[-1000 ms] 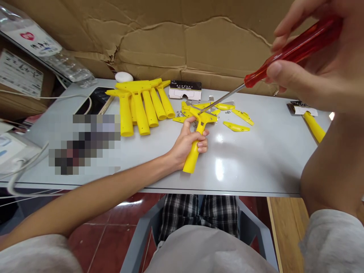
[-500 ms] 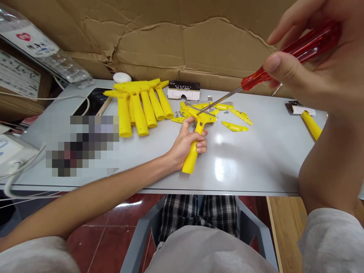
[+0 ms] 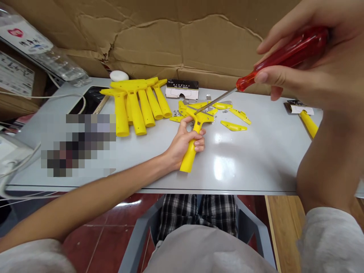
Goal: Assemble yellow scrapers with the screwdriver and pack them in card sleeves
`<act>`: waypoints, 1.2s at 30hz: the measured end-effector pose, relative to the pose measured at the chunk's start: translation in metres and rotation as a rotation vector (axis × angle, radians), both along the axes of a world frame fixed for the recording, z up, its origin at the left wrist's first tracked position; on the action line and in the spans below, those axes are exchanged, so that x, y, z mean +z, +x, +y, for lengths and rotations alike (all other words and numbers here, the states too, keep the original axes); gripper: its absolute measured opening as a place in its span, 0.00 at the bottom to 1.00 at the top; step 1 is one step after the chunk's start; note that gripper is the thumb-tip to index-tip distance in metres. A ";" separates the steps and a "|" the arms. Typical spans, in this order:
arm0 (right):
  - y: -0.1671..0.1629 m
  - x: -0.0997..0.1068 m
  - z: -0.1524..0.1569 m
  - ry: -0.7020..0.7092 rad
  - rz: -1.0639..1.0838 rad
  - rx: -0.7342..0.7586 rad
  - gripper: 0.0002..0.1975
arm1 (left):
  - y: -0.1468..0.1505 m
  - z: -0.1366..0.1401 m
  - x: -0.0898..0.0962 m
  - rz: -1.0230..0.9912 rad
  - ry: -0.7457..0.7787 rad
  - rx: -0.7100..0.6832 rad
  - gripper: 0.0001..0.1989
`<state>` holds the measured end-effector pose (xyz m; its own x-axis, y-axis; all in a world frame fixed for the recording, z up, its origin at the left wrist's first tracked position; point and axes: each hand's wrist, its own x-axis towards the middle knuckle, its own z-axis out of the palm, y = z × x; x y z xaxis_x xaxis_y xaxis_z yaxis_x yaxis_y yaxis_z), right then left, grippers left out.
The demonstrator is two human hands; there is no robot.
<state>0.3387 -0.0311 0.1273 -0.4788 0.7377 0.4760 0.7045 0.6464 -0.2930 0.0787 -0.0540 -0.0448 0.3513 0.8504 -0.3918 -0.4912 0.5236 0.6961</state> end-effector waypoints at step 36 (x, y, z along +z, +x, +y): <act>0.059 -0.043 -0.034 0.120 0.303 -0.210 0.05 | -0.012 -0.001 0.021 -0.027 0.182 -0.145 0.38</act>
<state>0.3977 -0.0648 0.0847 -0.1480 0.7352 0.6615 0.7183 0.5397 -0.4390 0.0668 -0.0553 -0.0242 0.4831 0.8462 -0.2248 -0.4401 0.4567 0.7731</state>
